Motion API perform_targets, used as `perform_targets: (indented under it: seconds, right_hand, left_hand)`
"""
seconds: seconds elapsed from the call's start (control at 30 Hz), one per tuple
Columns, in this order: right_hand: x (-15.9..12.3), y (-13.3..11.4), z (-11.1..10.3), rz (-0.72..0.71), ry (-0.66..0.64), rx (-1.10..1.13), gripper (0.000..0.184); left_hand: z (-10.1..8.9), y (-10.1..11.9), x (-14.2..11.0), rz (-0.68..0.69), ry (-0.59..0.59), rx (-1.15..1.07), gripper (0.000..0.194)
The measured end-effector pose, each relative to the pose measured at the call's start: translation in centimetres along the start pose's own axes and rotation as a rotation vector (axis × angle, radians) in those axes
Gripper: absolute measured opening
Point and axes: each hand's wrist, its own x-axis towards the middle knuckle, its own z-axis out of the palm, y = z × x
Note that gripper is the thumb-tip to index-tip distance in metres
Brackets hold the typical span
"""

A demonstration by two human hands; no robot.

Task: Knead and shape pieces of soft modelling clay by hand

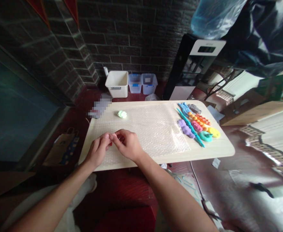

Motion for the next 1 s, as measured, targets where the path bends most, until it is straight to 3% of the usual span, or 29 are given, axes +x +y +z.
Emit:
perform_targets:
  seconds: [0.17, 0.3, 0.43, 0.63, 0.83, 1.0]
  right_hand:
    - [3.3, 0.1, -0.1, -0.128, -0.063, -0.056, 0.027]
    - [4.6, 0.7, -0.5, -0.086, -0.056, -0.027, 0.026]
    - [4.8, 1.7, -0.7, 0.009, 0.016, 0.017, 0.033]
    - [5.4, 1.1, -0.1, 0.128, 0.07, 0.187, 0.044]
    - [5.8, 0.3, 1.3, 0.162, 0.004, 0.295, 0.045]
    - [5.8, 0.4, 1.0, 0.165, -0.012, 0.257, 0.046]
  left_hand:
    - [0.6, -0.5, 4.1, -0.093, 0.09, -0.154, 0.066]
    - [0.8, -0.3, 5.9, -0.133, 0.083, -0.274, 0.062]
    - [0.5, -0.4, 5.9, -0.119, 0.019, -0.427, 0.051]
    - [-0.8, -1.1, 4.7, 0.012, -0.114, -0.401, 0.037]
    - [-2.4, -0.9, 4.3, -0.035, -0.076, -0.424, 0.035]
    - [-3.0, -0.6, 5.0, -0.054, -0.045, -0.442, 0.036]
